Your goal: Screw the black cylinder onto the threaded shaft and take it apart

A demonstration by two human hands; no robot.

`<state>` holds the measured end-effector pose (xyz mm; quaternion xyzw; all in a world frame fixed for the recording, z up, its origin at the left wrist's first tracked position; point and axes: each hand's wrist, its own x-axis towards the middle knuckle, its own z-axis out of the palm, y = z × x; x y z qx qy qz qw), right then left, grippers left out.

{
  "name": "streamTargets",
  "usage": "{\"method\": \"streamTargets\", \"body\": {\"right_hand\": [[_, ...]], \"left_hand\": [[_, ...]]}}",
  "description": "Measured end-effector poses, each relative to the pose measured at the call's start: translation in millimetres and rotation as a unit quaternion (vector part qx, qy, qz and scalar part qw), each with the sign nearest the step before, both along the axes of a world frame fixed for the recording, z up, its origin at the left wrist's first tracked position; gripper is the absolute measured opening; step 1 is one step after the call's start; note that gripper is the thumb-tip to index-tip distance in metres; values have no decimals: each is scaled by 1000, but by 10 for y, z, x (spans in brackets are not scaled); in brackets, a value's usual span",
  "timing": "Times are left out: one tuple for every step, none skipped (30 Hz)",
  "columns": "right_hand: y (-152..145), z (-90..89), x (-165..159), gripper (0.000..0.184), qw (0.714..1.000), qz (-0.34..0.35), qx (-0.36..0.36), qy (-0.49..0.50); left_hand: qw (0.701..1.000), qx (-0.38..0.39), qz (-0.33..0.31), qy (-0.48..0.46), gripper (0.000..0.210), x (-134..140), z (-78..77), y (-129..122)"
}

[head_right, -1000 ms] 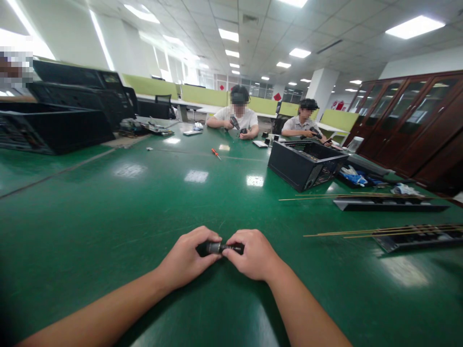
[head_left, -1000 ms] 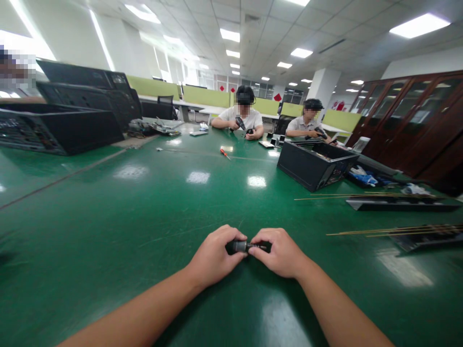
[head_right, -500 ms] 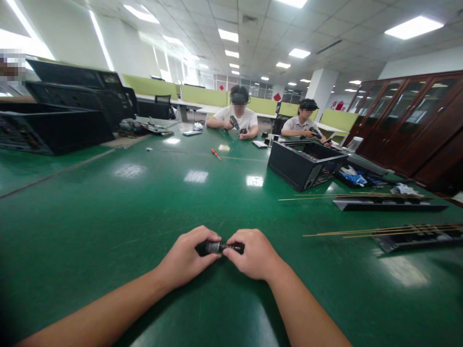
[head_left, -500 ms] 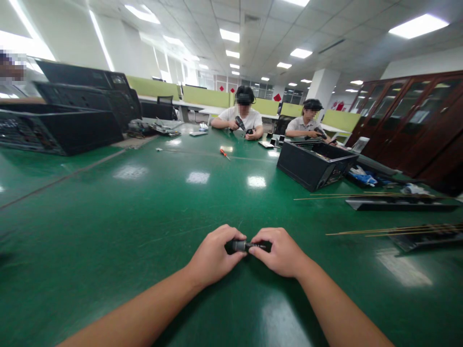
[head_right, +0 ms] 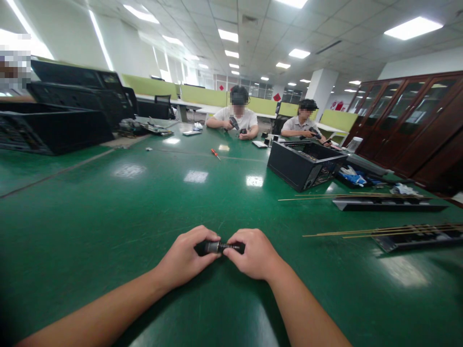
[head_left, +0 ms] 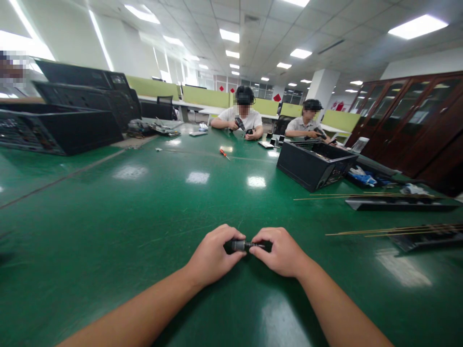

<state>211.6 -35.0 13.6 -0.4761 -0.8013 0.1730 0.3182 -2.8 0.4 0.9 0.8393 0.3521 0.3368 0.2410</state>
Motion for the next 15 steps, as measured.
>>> {"method": "streamTargets", "body": {"right_hand": [[0,2,1,6,1000,-1,0,-1],[-1,4,2,6,1000,-1,-1,-1],[-1,5,2,6,1000,0,-1,-1],[-1,5,3,6,1000,0,-1,-1],[-1,4,3,6,1000,0,-1,-1],[-1,3,3,6,1000,0,-2,-1],[-2,2,4,6,1000,0,-2,-3],[-3,1,5,6,1000,-1,-4,-4],[-4,1,6,6,1000,-2,-5,-5],[-5,0,8,6,1000,-2,-6,-5],[-5,-1,10,6,1000,-3,-7,-6],[-6,-2,13,7,1000,-3,-8,-6],[-5,-3,17,7,1000,-3,-7,-6],[-3,-4,20,7,1000,-4,-6,-5],[0,-4,24,6,1000,-5,-5,-4]], "left_hand": [[1000,0,0,0,21,-1,-1,2],[1000,1,0,0,21,-1,-2,3],[1000,1,-1,-1,21,-1,-2,4],[1000,2,-1,-1,21,0,-3,5],[1000,2,-1,-2,21,0,-3,6],[1000,2,-1,-2,22,0,-3,7],[1000,2,-2,-2,22,0,-3,8],[1000,2,-1,-2,22,0,-2,9],[1000,1,-1,-1,23,0,-2,9],[1000,1,-2,0,23,-1,-1,10],[1000,1,-2,0,24,-1,-2,11],[1000,2,-2,0,24,-3,-3,13],[1000,3,-1,-1,24,-4,-4,15],[1000,4,0,-2,24,-6,-5,17],[1000,5,1,-2,24,-9,-6,20]]}}
